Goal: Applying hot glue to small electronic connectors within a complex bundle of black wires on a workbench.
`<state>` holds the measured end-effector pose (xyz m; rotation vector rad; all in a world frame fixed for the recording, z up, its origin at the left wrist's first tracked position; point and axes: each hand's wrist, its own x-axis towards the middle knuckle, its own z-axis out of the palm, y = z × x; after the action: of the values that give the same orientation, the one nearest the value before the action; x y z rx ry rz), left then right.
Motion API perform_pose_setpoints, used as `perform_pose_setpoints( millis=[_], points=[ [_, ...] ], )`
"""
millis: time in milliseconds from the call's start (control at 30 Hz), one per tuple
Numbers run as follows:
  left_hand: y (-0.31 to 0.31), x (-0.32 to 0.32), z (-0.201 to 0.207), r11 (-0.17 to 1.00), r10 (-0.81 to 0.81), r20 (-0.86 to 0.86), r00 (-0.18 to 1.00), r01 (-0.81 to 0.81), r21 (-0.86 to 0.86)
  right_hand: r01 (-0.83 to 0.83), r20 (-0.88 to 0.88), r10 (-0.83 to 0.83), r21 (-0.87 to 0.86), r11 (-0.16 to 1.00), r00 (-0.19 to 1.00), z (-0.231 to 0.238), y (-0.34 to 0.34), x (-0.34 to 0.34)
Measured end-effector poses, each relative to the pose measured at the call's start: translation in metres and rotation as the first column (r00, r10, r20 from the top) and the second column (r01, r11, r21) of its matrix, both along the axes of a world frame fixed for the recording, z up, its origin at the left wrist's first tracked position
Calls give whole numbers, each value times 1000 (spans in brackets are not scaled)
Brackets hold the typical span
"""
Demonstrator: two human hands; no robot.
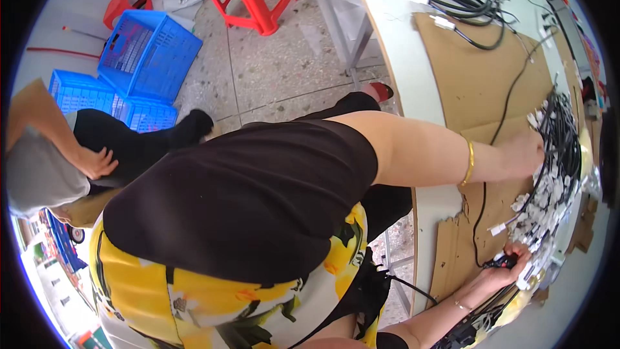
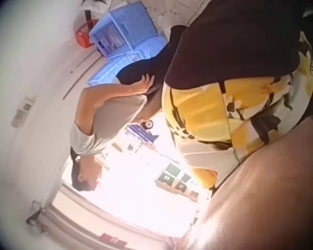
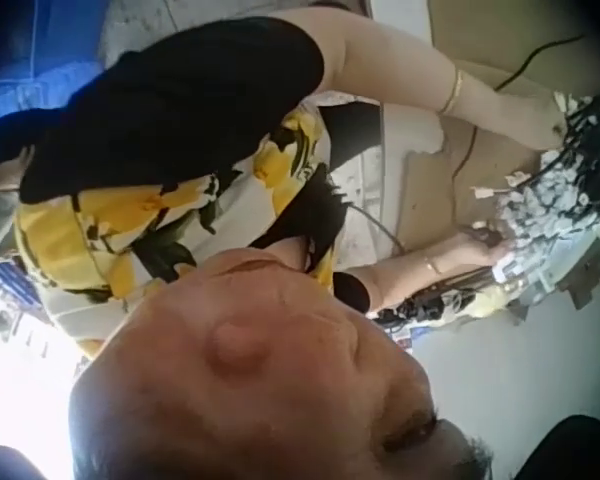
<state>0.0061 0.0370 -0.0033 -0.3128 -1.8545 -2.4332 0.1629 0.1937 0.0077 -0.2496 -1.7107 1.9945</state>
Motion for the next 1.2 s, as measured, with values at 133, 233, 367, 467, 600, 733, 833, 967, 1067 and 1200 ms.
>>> perform_pose_setpoints(
  millis=[133, 233, 367, 467, 600, 733, 833, 967, 1067, 1200],
  points=[
    [-8, -4, 5, 998, 14, 37, 999, -12, -59, -26, -6, 26, 48, 998, 1000, -7, 10, -8],
    [-5, -5, 6, 992, -28, -18, 999, 25, -124, 30, 2, -30, 93, 995, 1000, -4, 12, -9],
    [2, 6, 14, 969, -246, 38, 968, 246, 6, 227, 24, -247, 319, 920, 969, 13, -1, 7],
    [-15, -5, -5, 950, -271, -134, 953, 242, -198, 319, 160, -369, 269, 909, 916, 15, -49, -14],
    [2, -8, -12, 921, -389, -212, 896, 376, -100, 273, 13, -279, 169, 947, 960, 8, -14, -8],
    [-5, 2, 9, 881, -467, 39, 883, 469, -62, 273, -24, -272, 136, 953, 962, 10, -7, 6],
    [-8, -1, 10, 896, -432, 100, 896, 415, 158, 250, -27, -249, 82, 965, 968, 10, -8, 5],
    [-12, -4, 10, 908, -417, 159, 895, 405, 105, 216, -12, -216, 27, 976, 976, 10, -9, 4],
    [-12, -4, 5, 897, -442, 61, 895, 443, 9, 182, -2, -182, 20, 983, 983, 9, -7, 4],
    [-10, 2, 6, 876, -481, -19, 876, 482, 37, 151, -19, -150, 35, 988, 988, 10, -8, 6]
  ],
)
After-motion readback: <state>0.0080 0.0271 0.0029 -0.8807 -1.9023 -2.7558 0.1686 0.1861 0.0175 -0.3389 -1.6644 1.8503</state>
